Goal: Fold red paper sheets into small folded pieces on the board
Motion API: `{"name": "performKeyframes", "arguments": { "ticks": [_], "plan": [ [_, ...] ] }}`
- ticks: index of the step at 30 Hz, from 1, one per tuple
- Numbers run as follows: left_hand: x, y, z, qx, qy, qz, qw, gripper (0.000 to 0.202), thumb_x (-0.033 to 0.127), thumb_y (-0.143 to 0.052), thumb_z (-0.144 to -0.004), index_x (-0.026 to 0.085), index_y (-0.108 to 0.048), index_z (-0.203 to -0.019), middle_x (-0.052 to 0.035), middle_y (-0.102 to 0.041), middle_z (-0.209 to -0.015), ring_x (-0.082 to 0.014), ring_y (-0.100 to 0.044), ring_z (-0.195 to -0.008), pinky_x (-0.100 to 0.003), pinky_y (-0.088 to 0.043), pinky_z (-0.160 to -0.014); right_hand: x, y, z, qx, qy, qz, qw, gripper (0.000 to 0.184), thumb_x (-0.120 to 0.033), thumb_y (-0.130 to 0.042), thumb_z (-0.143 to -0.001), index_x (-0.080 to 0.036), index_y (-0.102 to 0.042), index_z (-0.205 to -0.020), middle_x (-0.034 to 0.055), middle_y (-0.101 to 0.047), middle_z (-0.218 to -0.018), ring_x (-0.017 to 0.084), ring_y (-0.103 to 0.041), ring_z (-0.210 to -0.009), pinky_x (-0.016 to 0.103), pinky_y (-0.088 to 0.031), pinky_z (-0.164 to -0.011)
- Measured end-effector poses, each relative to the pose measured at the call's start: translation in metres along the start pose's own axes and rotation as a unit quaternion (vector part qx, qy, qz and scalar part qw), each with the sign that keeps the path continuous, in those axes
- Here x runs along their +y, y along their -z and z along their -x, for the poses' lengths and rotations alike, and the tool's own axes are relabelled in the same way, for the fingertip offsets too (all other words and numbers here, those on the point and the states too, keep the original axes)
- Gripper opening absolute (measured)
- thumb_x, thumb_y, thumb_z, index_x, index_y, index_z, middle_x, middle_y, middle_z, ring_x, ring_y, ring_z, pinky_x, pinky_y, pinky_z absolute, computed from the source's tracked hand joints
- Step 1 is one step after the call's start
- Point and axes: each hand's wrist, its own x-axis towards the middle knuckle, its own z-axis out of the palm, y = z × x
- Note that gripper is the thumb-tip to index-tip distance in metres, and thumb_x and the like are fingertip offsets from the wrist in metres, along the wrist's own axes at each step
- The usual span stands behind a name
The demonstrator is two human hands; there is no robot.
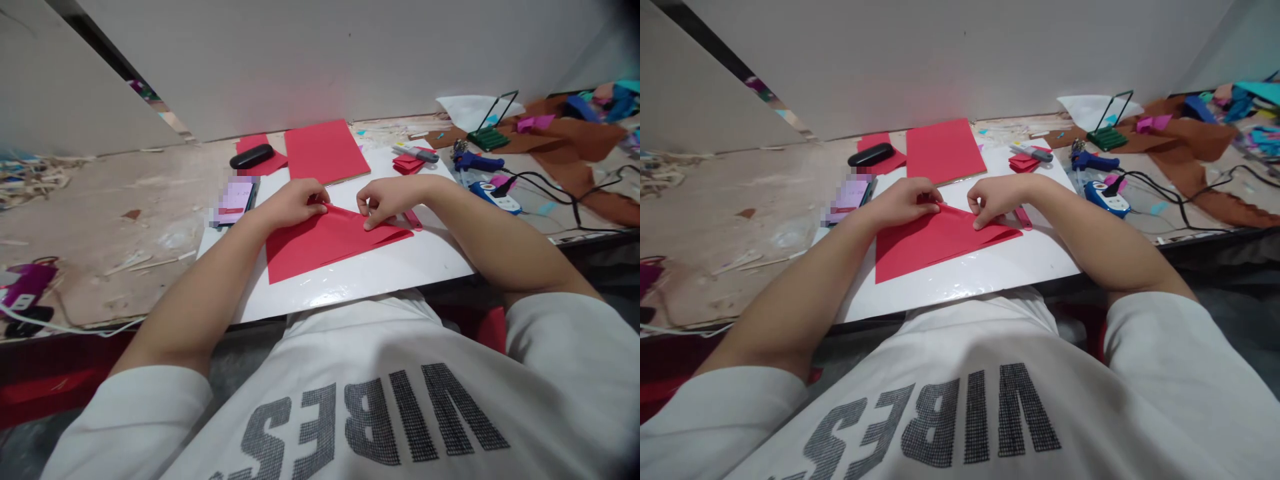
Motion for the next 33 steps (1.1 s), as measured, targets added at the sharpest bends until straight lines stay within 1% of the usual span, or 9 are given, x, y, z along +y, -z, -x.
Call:
{"name": "performKeyframes", "arguments": {
  "ticks": [4,6,11,15,19,22,25,29,33],
  "plan": [
    [0.005,0.007,0.004,-0.004,-0.004,-0.04,0.999,0.034,0.036,-0.073,-0.103,0.024,-0.093,-0.128,-0.0135,-0.087,-0.127,-0.0353,-0.082,-0.115,-0.051,-0.064,-0.106,0.001,-0.003,-0.003,-0.013,0.051,-0.024,0.998,0.049,-0.05,-0.109,-0.081,-0.027,-0.069,-0.099,-0.0068,-0.068,-0.078,0.018,-0.061,-0.075,0.036,-0.041,-0.079],
    [0.011,0.006,0.006,-0.008,-0.021,-0.06,0.998,0.039,0.035,-0.07,-0.103,0.022,-0.093,-0.132,-0.0161,-0.089,-0.132,-0.0378,-0.083,-0.119,-0.053,-0.065,-0.11,-0.001,-0.006,-0.005,-0.005,0.074,-0.023,0.997,0.05,-0.048,-0.11,-0.078,-0.027,-0.068,-0.095,-0.0067,-0.067,-0.079,0.018,-0.059,-0.077,0.036,-0.04,-0.079],
    [0.034,-0.009,0.006,-0.038,-0.09,-0.081,0.992,0.043,0.044,-0.063,-0.112,0.02,-0.093,-0.131,-0.0198,-0.089,-0.13,-0.0423,-0.082,-0.122,-0.059,-0.063,-0.114,-0.011,-0.015,-0.007,0.015,0.094,0.023,0.995,0.04,-0.032,-0.103,-0.081,-0.026,-0.064,-0.09,-0.0051,-0.067,-0.085,0.019,-0.059,-0.08,0.036,-0.039,-0.08],
    [0.045,-0.021,0.006,-0.058,-0.113,-0.075,0.989,0.043,0.049,-0.065,-0.113,0.02,-0.09,-0.13,-0.0212,-0.084,-0.138,-0.0425,-0.078,-0.13,-0.058,-0.062,-0.113,-0.015,-0.017,-0.007,0.016,0.095,0.049,0.994,0.038,-0.033,-0.101,-0.085,-0.026,-0.064,-0.09,-0.0036,-0.067,-0.086,0.02,-0.059,-0.082,0.037,-0.041,-0.08],
    [0.045,-0.021,0.007,-0.06,-0.116,-0.054,0.99,0.043,0.051,-0.065,-0.113,0.021,-0.089,-0.133,-0.0193,-0.082,-0.142,-0.0407,-0.076,-0.134,-0.056,-0.062,-0.116,-0.014,-0.017,-0.008,0.021,0.084,0.063,0.994,0.04,-0.036,-0.103,-0.085,-0.027,-0.065,-0.091,-0.0034,-0.067,-0.084,0.021,-0.059,-0.082,0.037,-0.04,-0.081],
    [0.047,-0.018,0.01,-0.071,-0.111,-0.056,0.99,0.047,0.054,-0.065,-0.112,0.022,-0.088,-0.136,-0.0198,-0.082,-0.146,-0.0428,-0.075,-0.138,-0.059,-0.061,-0.119,-0.012,-0.017,-0.009,0.024,0.081,0.068,0.994,0.042,-0.04,-0.105,-0.085,-0.027,-0.066,-0.093,-0.004,-0.066,-0.084,0.021,-0.058,-0.081,0.037,-0.038,-0.08],
    [0.054,-0.013,0.013,-0.097,-0.091,-0.062,0.989,0.057,0.062,-0.069,-0.109,0.02,-0.086,-0.145,-0.0218,-0.079,-0.156,-0.0464,-0.073,-0.144,-0.062,-0.061,-0.123,-0.012,-0.018,-0.009,0.024,0.082,0.076,0.993,0.044,-0.043,-0.106,-0.085,-0.027,-0.066,-0.094,-0.0042,-0.066,-0.084,0.021,-0.058,-0.082,0.037,-0.037,-0.081],
    [0.063,-0.007,0.017,-0.128,-0.064,-0.073,0.987,0.073,0.076,-0.076,-0.104,0.021,-0.082,-0.153,-0.0214,-0.075,-0.165,-0.0495,-0.07,-0.151,-0.067,-0.055,-0.135,-0.013,-0.018,-0.009,0.023,0.081,0.078,0.993,0.045,-0.043,-0.106,-0.085,-0.027,-0.064,-0.092,-0.0044,-0.065,-0.083,0.021,-0.058,-0.082,0.037,-0.037,-0.081],
    [0.066,-0.004,0.019,-0.141,-0.05,-0.072,0.986,0.08,0.081,-0.077,-0.103,0.021,-0.081,-0.156,-0.0213,-0.072,-0.173,-0.0504,-0.067,-0.157,-0.066,-0.054,-0.138,-0.015,-0.018,-0.007,0.022,0.078,0.074,0.994,0.046,-0.041,-0.106,-0.084,-0.027,-0.063,-0.092,-0.0039,-0.066,-0.083,0.022,-0.058,-0.082,0.038,-0.039,-0.081]
  ]
}}
